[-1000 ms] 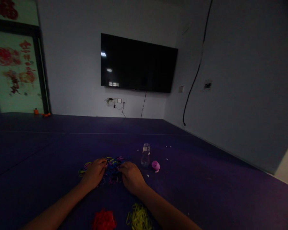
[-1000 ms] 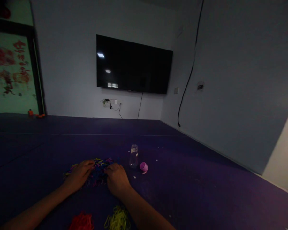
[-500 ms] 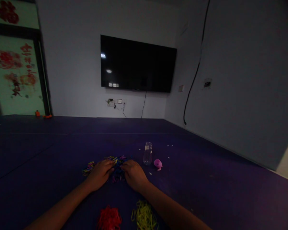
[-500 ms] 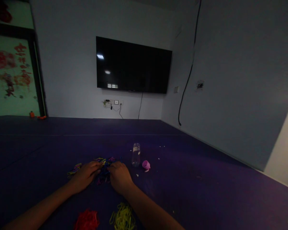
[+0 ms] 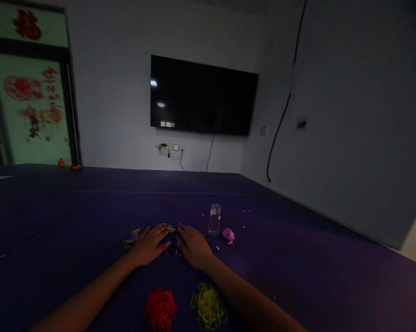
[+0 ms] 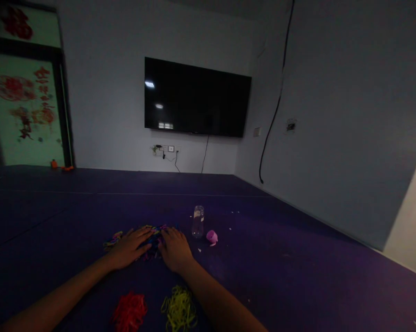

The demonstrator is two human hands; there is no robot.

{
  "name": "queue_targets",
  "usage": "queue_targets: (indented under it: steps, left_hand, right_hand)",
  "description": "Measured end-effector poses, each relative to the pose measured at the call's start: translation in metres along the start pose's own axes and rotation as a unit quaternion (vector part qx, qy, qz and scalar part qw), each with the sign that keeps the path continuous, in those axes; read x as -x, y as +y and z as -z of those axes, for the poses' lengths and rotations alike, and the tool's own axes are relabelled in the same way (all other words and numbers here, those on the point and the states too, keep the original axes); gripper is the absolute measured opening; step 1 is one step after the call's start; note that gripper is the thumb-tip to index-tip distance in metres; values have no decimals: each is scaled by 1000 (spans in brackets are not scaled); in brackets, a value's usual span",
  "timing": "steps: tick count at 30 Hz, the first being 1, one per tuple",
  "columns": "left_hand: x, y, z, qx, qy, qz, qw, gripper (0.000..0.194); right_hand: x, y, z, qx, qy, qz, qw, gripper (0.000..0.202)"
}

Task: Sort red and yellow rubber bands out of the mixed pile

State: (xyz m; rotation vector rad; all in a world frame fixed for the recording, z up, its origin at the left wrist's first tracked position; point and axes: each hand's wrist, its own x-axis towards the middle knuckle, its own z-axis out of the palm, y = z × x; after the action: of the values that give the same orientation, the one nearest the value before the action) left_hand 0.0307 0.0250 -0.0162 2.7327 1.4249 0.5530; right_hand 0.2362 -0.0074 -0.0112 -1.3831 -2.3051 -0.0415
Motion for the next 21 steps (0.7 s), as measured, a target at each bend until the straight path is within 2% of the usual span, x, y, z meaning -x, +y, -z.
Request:
queue_targets:
  steps: [5, 8, 11, 14, 16, 21]
  left_hand:
    - [1, -3, -1, 34, 95, -59, 993, 34]
    - [0, -6, -3, -2, 123, -10, 992, 46]
    - [-8, -9, -1, -28, 72, 64, 995, 69]
    - [-20, -11, 5, -4, 11, 99, 995, 78]
    - [-27, -10, 10, 22, -2, 86, 996, 73]
    - [-30, 0, 14, 67, -6, 21, 998, 40]
  right_hand:
    - [0, 0, 3, -14, -27, 22, 999, 43]
    - [-2, 0, 5, -23, -22, 33, 999, 39]
    - [-3, 1, 4, -26, -17, 31, 999, 37]
    - [-4, 2, 3, -28, -14, 37, 999, 35]
    - [-4, 2, 3, -31, -11, 46, 998, 35]
    - [-4, 4, 2, -40, -4, 52, 998, 34]
